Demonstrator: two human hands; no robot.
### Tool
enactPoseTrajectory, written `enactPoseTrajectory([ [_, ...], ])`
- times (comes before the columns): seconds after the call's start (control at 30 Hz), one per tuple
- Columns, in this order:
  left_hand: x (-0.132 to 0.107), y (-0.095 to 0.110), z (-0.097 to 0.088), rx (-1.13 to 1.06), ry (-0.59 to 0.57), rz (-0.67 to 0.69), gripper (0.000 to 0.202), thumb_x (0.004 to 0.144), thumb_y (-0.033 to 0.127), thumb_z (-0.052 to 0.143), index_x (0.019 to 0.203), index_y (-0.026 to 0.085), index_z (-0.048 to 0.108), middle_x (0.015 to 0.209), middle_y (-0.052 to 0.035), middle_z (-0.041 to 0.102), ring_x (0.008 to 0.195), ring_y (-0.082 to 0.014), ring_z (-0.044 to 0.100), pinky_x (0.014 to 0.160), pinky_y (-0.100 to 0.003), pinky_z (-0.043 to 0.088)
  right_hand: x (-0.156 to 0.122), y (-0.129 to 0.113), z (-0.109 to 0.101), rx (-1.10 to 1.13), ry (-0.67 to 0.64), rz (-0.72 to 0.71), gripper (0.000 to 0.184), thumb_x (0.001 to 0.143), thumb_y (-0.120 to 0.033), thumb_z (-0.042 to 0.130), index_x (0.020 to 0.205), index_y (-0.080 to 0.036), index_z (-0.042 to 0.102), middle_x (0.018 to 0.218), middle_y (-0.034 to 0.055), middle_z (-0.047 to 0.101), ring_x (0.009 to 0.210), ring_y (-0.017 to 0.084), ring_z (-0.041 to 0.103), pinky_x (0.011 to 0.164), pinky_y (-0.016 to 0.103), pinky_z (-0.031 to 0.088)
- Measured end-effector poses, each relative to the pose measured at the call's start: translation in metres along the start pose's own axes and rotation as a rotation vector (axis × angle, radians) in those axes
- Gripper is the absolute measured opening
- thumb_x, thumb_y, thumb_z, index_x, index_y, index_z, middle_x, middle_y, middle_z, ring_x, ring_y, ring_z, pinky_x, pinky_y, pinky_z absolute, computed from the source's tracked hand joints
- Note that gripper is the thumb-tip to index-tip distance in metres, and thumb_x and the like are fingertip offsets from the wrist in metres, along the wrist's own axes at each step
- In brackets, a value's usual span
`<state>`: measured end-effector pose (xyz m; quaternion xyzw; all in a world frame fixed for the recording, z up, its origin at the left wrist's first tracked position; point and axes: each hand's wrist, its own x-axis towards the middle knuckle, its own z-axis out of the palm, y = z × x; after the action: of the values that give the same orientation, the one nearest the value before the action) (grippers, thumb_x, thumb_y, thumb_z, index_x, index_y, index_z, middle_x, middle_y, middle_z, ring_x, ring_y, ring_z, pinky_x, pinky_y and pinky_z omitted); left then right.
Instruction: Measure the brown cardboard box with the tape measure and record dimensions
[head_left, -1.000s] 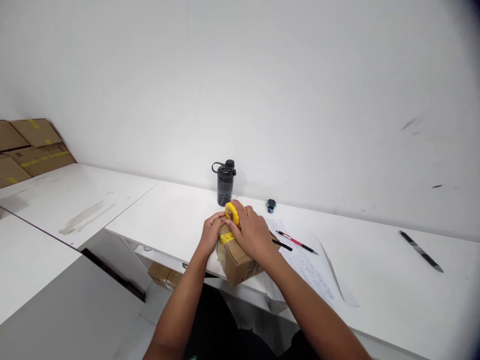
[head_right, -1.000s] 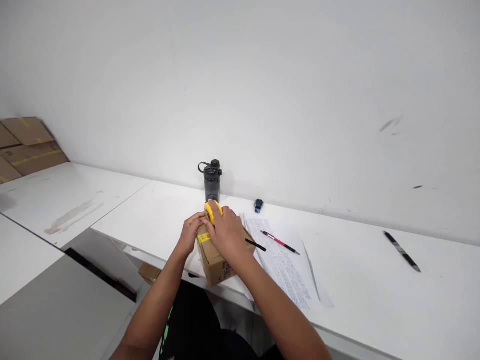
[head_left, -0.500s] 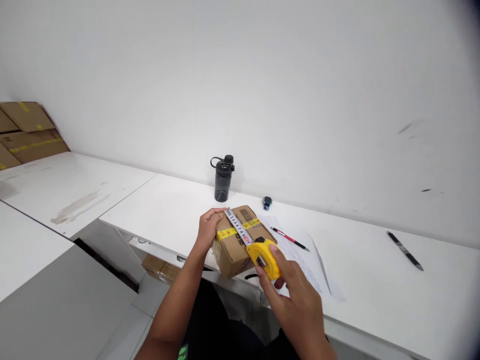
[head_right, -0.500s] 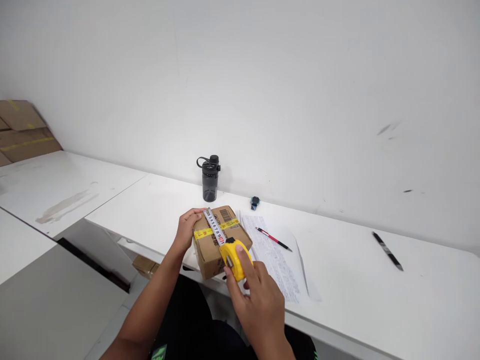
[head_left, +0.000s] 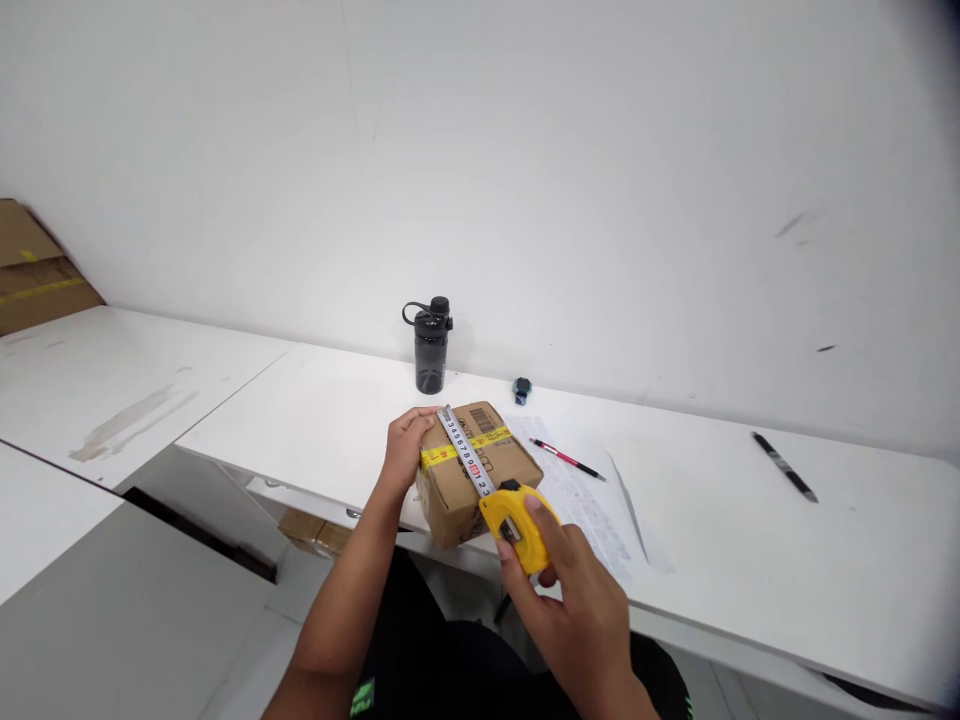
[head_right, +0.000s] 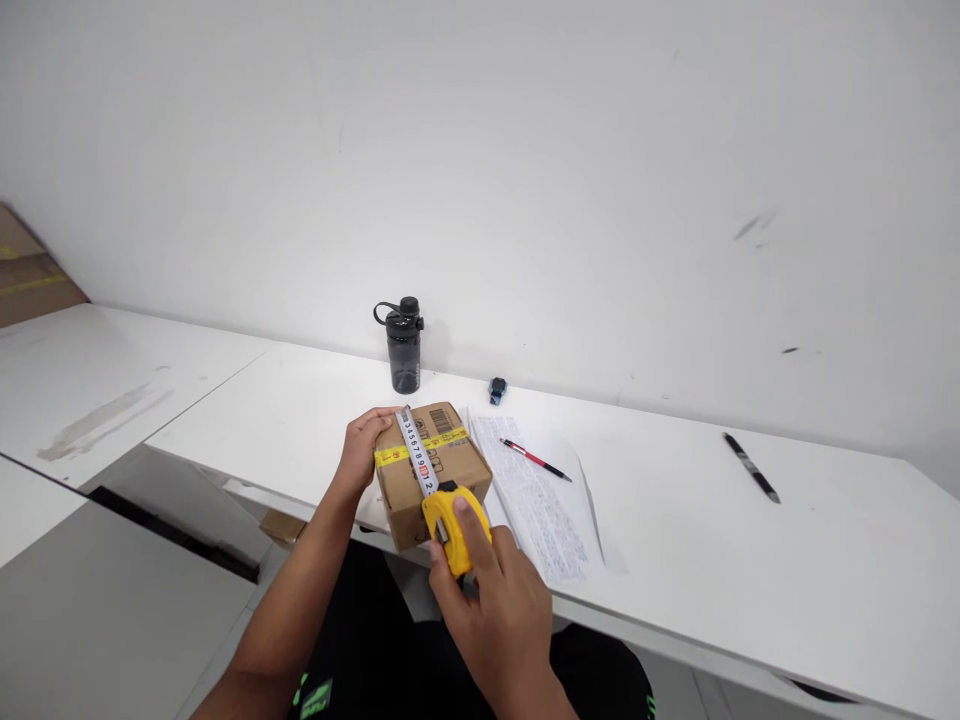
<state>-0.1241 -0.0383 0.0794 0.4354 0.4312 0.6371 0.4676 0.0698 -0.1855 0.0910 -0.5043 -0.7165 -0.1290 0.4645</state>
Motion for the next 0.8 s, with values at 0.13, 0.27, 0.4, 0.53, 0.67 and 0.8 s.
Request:
enactPoseTrajectory([
  [0.13,-0.001,0.000,0.001,0.013,-0.005,0.018,0.023,0.069,0.025,0.060,0.084,0.015,0.073,0.086,-0.0052,0.073,0.077,-0.0193,0.062,0.072,-0.028,0.046,-0.006,0.000,0.007,-0.039,0.003,0.021,0.056,0.087,-0.033,0.058,0.140,-0.026,0.040,0.070,-0.0005,0.052,0.049,0.013,0.050,0.043,0.023,0.039],
  [0.27,0.000,0.000,0.002,0.003,-0.014,0.031,0.022,0.069,0.025,0.060,0.084,0.015,0.073,0.088,-0.0051,0.073,0.079,-0.0194,0.062,0.073,-0.028,0.046,-0.007,-0.002,0.008,-0.017,-0.001,0.028,0.053,0.089,-0.033,0.055,0.140,-0.027,0.040,0.077,0.0022,0.057,0.053,0.015,0.057,0.043,0.024,0.043],
  [0.4,0.000,0.000,0.001,-0.007,-0.013,0.039,0.023,0.068,0.027,0.062,0.084,0.015,0.073,0.089,-0.0054,0.073,0.080,-0.0201,0.063,0.076,-0.029,0.047,-0.007,-0.006,0.011,0.126,-0.061,0.013,0.054,0.091,-0.024,0.050,0.142,-0.028,0.033,0.118,0.0125,0.058,0.092,0.023,0.068,0.058,0.029,0.056],
  [0.53,0.000,0.000,0.001,-0.003,-0.013,0.043,0.024,0.068,0.028,0.062,0.085,0.015,0.073,0.089,-0.0052,0.073,0.080,-0.0202,0.063,0.076,-0.030,0.047,-0.009,-0.008,0.015,0.210,-0.089,-0.014,0.058,0.090,-0.015,0.048,0.143,-0.029,0.029,0.137,0.0149,0.049,0.118,0.026,0.059,0.071,0.032,0.060],
  [0.67,-0.001,0.001,0.000,0.005,-0.007,0.034,0.023,0.068,0.027,0.061,0.083,0.015,0.074,0.089,-0.0050,0.073,0.080,-0.0195,0.063,0.075,-0.029,0.046,-0.012,-0.006,0.016,0.248,-0.071,-0.010,0.060,0.090,-0.016,0.051,0.144,-0.029,0.028,0.136,0.0149,0.051,0.115,0.026,0.061,0.074,0.035,0.061],
  [0.8,-0.003,0.003,0.000,0.013,-0.003,0.012,0.024,0.068,0.027,0.061,0.085,0.015,0.073,0.087,-0.0054,0.073,0.078,-0.0196,0.063,0.073,-0.029,0.046,-0.011,-0.006,0.015,0.270,-0.067,-0.031,0.058,0.090,-0.014,0.049,0.143,-0.028,0.030,0.136,0.0151,0.051,0.117,0.027,0.059,0.075,0.036,0.061],
])
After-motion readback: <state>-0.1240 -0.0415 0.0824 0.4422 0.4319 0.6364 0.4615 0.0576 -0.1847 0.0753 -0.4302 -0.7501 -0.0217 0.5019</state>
